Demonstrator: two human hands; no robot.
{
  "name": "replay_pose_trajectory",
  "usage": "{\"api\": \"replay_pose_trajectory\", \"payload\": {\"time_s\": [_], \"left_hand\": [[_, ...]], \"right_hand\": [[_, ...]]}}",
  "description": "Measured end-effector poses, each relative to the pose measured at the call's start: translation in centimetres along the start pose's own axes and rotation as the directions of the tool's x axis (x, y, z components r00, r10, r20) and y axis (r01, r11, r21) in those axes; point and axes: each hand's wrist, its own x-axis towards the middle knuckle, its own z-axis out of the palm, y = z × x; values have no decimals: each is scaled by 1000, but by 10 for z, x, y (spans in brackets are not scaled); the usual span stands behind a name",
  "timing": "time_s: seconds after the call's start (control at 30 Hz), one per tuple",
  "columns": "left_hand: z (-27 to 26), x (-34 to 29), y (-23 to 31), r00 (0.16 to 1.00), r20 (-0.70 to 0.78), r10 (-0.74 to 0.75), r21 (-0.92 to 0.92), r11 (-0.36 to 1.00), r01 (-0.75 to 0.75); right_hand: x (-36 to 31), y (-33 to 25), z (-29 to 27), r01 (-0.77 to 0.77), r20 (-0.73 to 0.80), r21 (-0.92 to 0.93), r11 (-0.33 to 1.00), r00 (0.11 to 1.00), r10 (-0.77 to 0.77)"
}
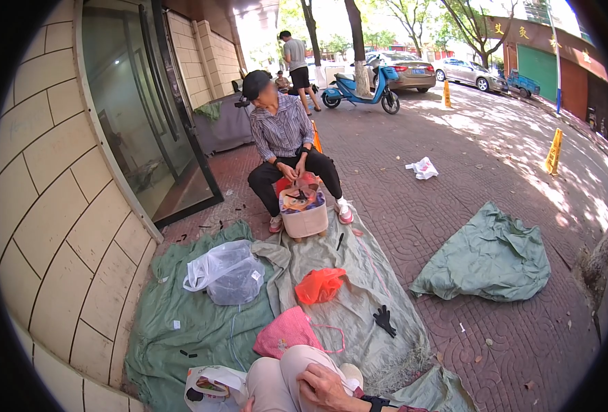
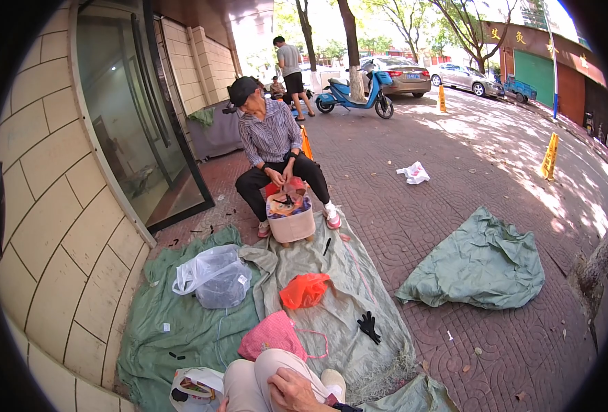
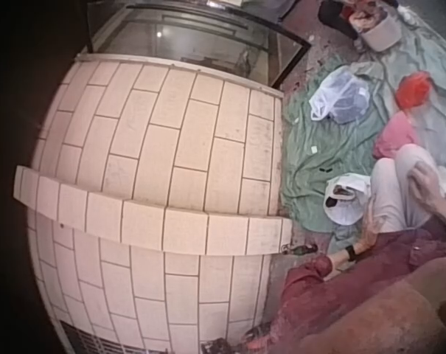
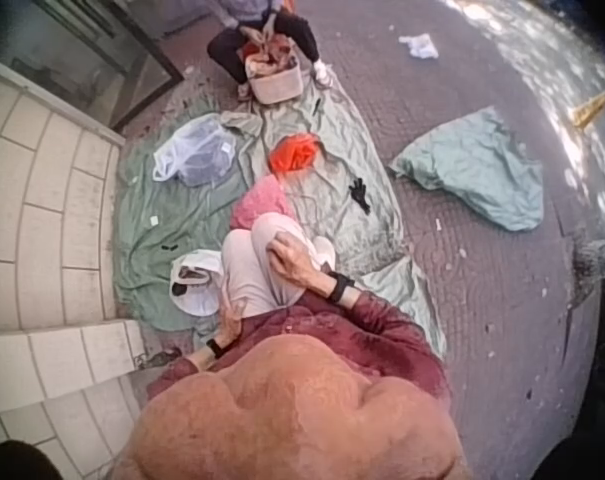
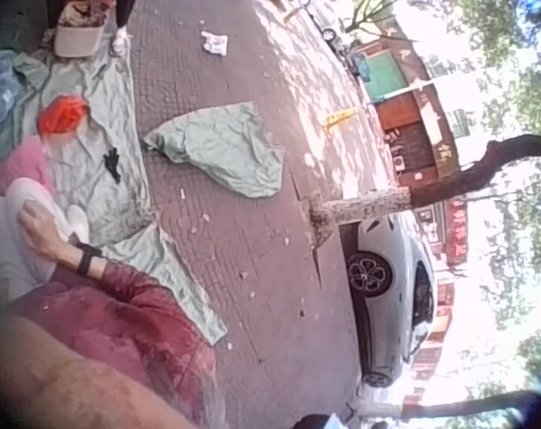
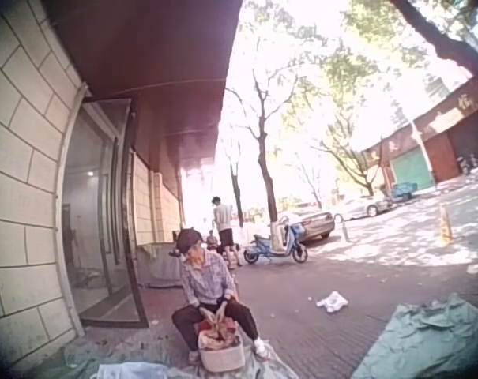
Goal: Sort and inspect small black shoe components, possibly clips or straps, on a sidewalk area.
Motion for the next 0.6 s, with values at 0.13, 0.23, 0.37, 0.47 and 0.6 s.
{"api": "replay_pose_trajectory", "payload": {"time_s": [0.13, 0.23, 0.37, 0.47, 0.6], "left_hand": [[-7, -6, 12, 1000, -8, -6, 7, 1000, 6], [-6, -2, 13, 1000, 11, 3, -4, 1000, -3], [-8, 0, 14, 1000, 8, 22, -23, 1000, -21], [-10, -1, 15, 999, 3, 39, -37, 999, -39], [-9, 3, 17, 999, 8, 44, -41, 998, -43]], "right_hand": [[1, -5, 1, 8, 4, 13, 1000, 1000, -8], [1, -3, 0, 2, -6, 3, 1000, 1000, -2], [0, -3, 2, 25, -17, -19, 1000, 1000, -25], [-2, -4, 5, 9, -6, -20, 1000, 1000, -9], [-1, 13, 6, 70, -29, -58, 996, 997, -72]]}}
